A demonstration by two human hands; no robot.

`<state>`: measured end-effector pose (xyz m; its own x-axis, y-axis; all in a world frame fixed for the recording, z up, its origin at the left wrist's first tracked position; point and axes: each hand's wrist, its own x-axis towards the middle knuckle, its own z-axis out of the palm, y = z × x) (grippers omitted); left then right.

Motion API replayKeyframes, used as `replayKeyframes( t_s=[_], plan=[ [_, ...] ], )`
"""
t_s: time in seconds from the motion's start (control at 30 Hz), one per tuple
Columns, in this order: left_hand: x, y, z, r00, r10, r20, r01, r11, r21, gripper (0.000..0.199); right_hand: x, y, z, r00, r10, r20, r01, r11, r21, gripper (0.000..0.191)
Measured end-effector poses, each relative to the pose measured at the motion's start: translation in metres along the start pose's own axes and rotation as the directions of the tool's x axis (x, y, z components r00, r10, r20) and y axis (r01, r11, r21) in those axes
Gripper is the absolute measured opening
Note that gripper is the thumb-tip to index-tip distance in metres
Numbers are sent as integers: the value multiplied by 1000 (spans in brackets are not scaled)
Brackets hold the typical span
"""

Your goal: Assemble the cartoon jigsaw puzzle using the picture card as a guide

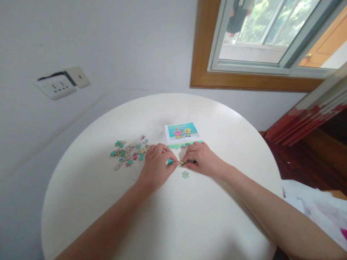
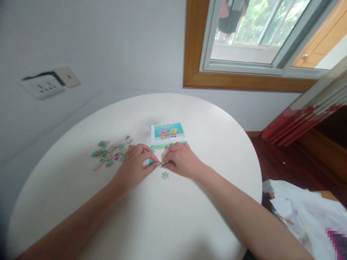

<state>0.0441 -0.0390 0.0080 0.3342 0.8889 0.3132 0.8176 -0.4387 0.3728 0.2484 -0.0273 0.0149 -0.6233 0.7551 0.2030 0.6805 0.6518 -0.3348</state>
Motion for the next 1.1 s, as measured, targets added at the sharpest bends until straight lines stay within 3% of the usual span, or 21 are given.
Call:
replayKeyframes(
  t_s=[0.47,0.8,1.1],
  plan=[
    [-1,-2,3,999,33,11,-34,999,36,4,-1,-1,-1,1000,-6,-1,6,1000,-5,13],
    [6,-13,-13,992,69,-102,-63,996,59,17,-1,-1,-1,1000,-12,13,12,1000,-16,14],
    [4,-10,-14,997,37,-75,-34,998,44,23,-4,-3,-8,992,-94,-88,98,994,47,30]
  ],
)
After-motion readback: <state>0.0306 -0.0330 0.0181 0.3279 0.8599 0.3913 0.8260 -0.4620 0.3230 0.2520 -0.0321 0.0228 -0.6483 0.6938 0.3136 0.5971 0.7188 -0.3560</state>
